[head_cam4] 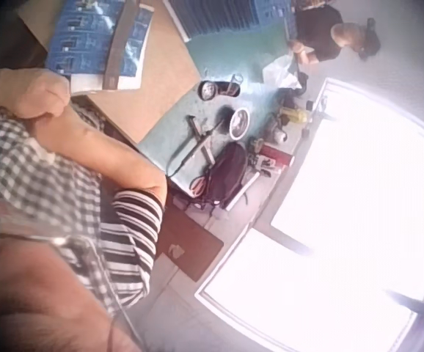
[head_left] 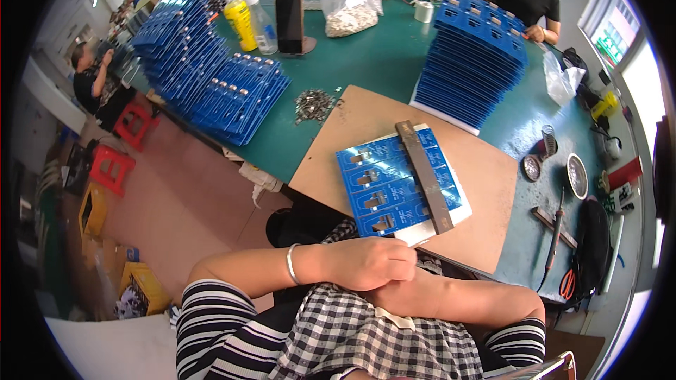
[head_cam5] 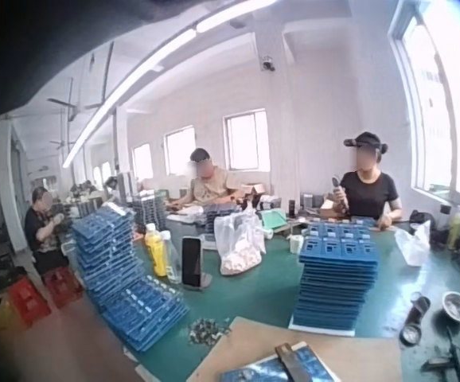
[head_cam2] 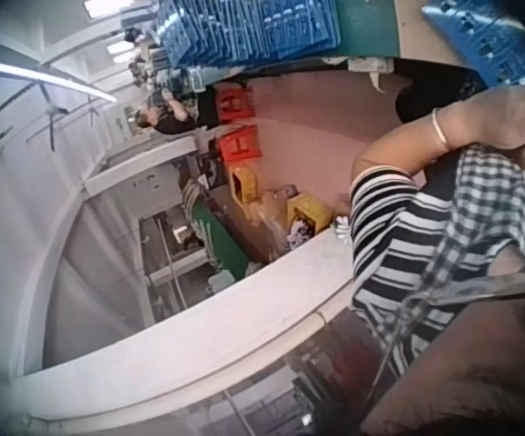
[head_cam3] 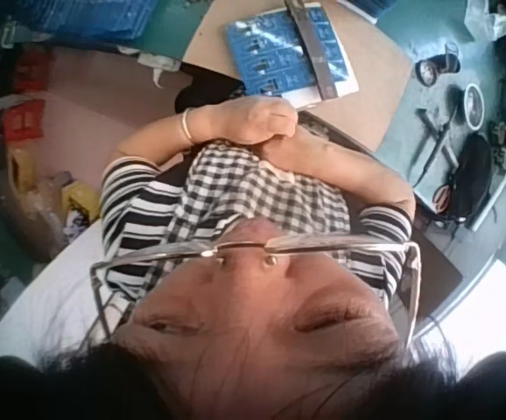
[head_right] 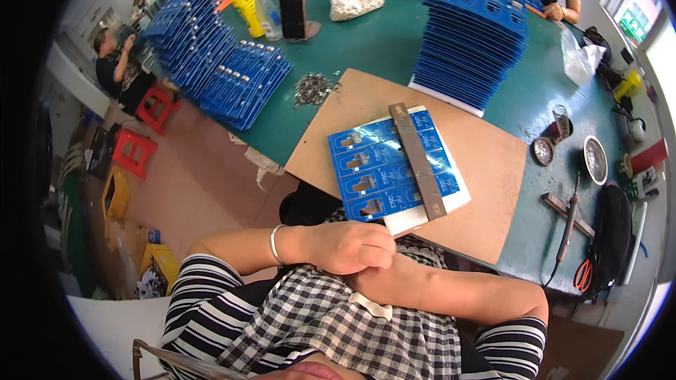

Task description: The person solders components onto a circuit board using a soldering iron, solder wire, and a metal bar. The person then stacks the finished board onto a pile, places a new circuit board onto the work surface, and solders components onto it using the soldering iron and wire.

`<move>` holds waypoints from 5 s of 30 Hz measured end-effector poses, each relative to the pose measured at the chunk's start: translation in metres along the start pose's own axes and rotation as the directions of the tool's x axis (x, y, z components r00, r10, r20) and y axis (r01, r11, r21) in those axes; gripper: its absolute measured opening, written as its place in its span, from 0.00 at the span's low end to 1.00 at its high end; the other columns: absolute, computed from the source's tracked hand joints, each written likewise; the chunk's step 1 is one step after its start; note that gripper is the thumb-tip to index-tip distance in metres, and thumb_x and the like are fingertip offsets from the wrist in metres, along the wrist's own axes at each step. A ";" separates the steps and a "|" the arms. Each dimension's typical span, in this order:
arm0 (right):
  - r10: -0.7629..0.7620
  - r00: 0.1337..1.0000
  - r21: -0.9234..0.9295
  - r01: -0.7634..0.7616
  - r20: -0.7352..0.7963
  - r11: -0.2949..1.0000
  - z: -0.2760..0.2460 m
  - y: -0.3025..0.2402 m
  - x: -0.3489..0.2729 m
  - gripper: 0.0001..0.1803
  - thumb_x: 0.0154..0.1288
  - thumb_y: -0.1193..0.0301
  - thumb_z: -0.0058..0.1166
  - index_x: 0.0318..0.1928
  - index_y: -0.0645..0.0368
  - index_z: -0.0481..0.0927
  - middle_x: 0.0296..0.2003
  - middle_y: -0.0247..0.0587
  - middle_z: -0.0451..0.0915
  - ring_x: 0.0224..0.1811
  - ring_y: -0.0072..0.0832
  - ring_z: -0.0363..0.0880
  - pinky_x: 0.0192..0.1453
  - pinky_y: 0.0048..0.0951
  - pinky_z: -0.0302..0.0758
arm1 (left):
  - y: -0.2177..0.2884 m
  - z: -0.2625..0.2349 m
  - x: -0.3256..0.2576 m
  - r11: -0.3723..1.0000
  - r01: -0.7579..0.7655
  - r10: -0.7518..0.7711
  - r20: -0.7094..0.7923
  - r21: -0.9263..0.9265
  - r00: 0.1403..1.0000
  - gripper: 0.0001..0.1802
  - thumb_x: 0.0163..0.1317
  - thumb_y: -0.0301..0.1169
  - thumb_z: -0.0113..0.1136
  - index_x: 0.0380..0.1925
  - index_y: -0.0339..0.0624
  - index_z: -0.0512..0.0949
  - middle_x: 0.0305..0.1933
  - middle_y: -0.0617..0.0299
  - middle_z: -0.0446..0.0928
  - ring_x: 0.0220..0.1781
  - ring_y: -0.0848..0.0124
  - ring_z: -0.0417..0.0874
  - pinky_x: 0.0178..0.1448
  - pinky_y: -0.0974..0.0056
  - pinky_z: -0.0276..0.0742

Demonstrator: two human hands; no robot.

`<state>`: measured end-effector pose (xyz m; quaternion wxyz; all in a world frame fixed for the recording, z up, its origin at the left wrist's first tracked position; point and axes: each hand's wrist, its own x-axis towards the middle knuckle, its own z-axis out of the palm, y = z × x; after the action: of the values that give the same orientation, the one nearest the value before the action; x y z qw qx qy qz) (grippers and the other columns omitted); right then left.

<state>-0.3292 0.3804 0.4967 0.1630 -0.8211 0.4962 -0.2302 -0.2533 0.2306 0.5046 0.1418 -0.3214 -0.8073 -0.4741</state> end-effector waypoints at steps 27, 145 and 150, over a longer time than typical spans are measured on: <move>0.762 0.491 -0.213 -0.871 -0.423 0.443 -0.069 0.076 -0.006 0.35 0.56 0.52 0.60 0.62 0.52 0.72 0.39 0.40 0.81 0.39 0.38 0.83 0.39 0.39 0.80 | -0.021 -0.033 -0.051 0.135 0.307 -0.909 0.006 -0.942 0.418 0.14 0.72 0.33 0.48 0.54 0.40 0.69 0.44 0.57 0.79 0.16 0.87 0.63 0.17 0.81 0.56; 0.486 0.809 -0.522 -0.586 -0.331 0.620 -0.003 0.027 -0.044 0.41 0.40 0.60 0.71 0.61 0.34 0.74 0.65 0.33 0.68 0.67 0.44 0.63 0.64 0.66 0.56 | 0.100 -0.176 -0.081 0.991 0.044 0.121 -0.989 0.125 0.087 0.34 0.73 0.51 0.44 0.67 0.36 0.60 0.19 0.75 0.50 0.20 0.84 0.49 0.24 0.74 0.49; 0.275 0.838 -0.434 -0.492 -0.472 0.755 0.001 0.031 -0.063 0.34 0.43 0.70 0.66 0.57 0.50 0.77 0.58 0.45 0.74 0.58 0.47 0.72 0.63 0.54 0.63 | 0.168 -0.201 -0.040 0.936 -0.080 0.350 -0.881 0.343 0.317 0.30 0.71 0.49 0.47 0.63 0.36 0.65 0.20 0.74 0.50 0.21 0.81 0.50 0.26 0.72 0.47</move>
<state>-0.3769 0.4225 0.4669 -0.1290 -0.6501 0.7226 -0.1962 -0.1284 0.1002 0.6990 0.6747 -0.0797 -0.5808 -0.4484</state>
